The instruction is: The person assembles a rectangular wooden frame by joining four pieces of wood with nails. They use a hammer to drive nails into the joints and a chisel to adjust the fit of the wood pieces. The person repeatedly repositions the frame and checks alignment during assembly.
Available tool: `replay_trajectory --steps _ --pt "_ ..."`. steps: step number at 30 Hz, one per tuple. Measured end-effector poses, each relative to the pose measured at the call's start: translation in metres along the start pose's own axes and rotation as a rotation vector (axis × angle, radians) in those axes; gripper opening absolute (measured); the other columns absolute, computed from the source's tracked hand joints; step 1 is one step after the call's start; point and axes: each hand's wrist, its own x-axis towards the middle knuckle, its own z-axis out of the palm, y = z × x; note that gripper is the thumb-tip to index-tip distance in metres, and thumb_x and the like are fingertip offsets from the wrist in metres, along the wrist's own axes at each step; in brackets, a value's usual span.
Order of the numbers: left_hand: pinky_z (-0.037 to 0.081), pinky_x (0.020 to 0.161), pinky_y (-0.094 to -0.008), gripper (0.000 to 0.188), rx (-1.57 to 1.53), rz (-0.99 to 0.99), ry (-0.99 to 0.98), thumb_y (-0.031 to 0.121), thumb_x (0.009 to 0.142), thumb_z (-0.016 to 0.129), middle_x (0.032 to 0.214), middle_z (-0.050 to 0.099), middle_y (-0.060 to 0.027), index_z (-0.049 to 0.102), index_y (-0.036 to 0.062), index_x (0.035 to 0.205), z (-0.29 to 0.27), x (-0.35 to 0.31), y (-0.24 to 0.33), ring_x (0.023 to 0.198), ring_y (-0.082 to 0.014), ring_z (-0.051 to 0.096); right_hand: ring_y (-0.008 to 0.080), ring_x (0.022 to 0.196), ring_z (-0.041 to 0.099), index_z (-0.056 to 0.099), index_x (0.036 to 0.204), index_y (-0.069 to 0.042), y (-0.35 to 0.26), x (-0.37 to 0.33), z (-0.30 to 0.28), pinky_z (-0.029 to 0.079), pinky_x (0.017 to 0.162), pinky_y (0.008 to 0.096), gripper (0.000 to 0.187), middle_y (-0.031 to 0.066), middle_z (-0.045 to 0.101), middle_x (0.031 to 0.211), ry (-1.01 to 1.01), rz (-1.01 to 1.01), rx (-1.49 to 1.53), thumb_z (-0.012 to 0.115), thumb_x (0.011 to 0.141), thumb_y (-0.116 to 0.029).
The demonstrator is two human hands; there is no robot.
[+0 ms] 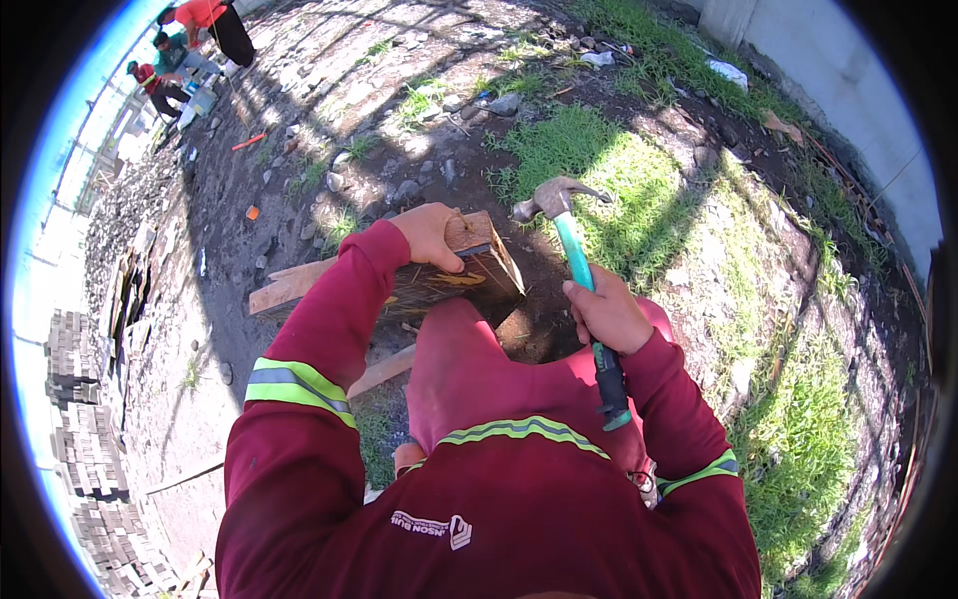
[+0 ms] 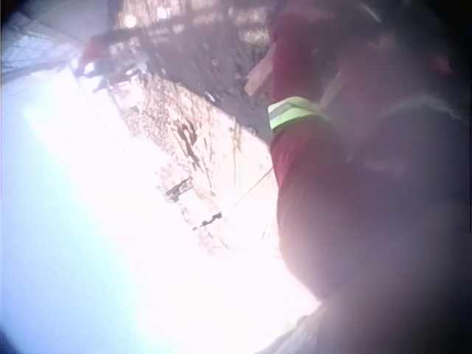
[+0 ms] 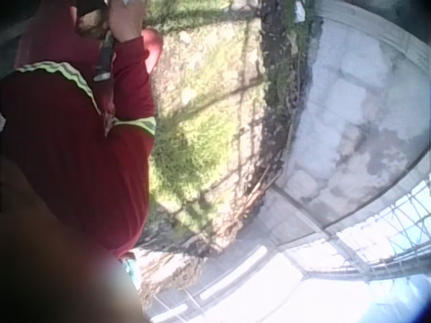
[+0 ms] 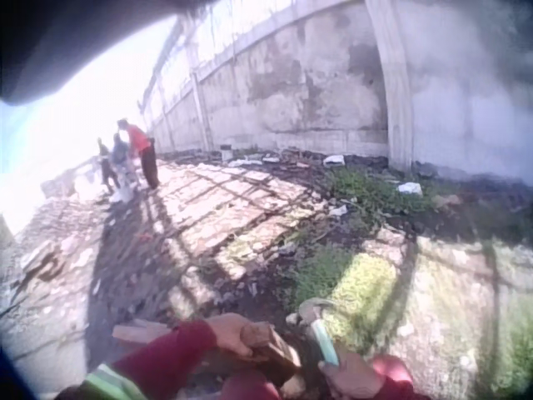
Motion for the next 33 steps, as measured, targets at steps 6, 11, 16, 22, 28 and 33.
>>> replay_trajectory --steps 6,11,16,22,28,33 --pt "0.050 0.066 -0.0372 0.039 0.068 0.017 0.069 0.024 0.060 0.079 0.076 0.068 -0.0139 0.068 -0.0002 0.089 0.003 -0.005 0.012 0.070 -0.0247 0.066 0.0132 0.046 0.052 0.051 0.096 -0.001 -0.088 -0.048 -0.006 0.039 0.044 0.0313 0.013 0.0047 0.052 0.058 0.237 -0.678 -0.269 0.056 0.095 -0.013" --pt "0.049 0.066 -0.0387 0.039 0.086 0.019 0.123 0.025 0.059 0.078 0.075 0.068 -0.0146 0.068 -0.0005 0.087 0.005 -0.009 0.017 0.071 -0.0267 0.066 0.0367 0.050 0.056 0.048 0.090 0.000 -0.109 -0.047 0.007 0.042 0.049 0.0432 0.017 0.0179 0.052 0.057 0.043 -0.597 -0.793 0.060 0.091 -0.014" --pt "0.050 0.065 -0.0387 0.034 0.091 0.021 0.134 0.024 0.059 0.076 0.073 0.068 -0.0146 0.069 0.0017 0.084 0.011 -0.004 0.010 0.070 -0.0267 0.066 0.0270 0.048 0.055 0.049 0.090 -0.002 -0.160 -0.072 0.010 0.039 0.045 0.0398 0.017 0.0124 0.054 0.059 0.109 -0.621 -0.883 0.058 0.093 -0.016" --pt "0.050 0.064 -0.0387 0.030 0.047 0.019 0.119 0.022 0.058 0.074 0.071 0.068 -0.0134 0.069 0.0018 0.080 0.013 0.001 0.006 0.067 -0.0272 0.066 0.0097 0.050 0.050 0.050 0.095 0.000 -0.145 -0.062 0.022 0.039 0.046 0.0286 0.019 0.0035 0.053 0.063 0.180 -0.927 -0.391 0.052 0.098 -0.019" --pt "0.050 0.062 -0.0394 0.029 0.125 0.039 0.170 0.022 0.057 0.074 0.071 0.068 -0.0138 0.069 0.0011 0.077 0.013 0.000 0.012 0.067 -0.0282 0.066 0.0052 0.048 0.046 0.054 0.099 -0.002 -0.120 -0.054 -0.003 0.036 0.044 0.0216 0.014 0.0001 0.050 0.064 0.183 -0.447 -0.816 0.054 0.098 -0.015" --pt "0.050 0.062 -0.0401 0.030 0.094 0.009 0.144 0.022 0.056 0.075 0.071 0.068 -0.0147 0.069 0.0012 0.077 0.010 0.000 0.009 0.068 -0.0290 0.067 0.0120 0.047 0.041 0.046 0.104 -0.003 -0.202 -0.095 0.008 0.035 0.042 0.0276 0.023 0.0043 0.045 0.067 0.231 -1.386 0.067 0.042 0.102 -0.026"
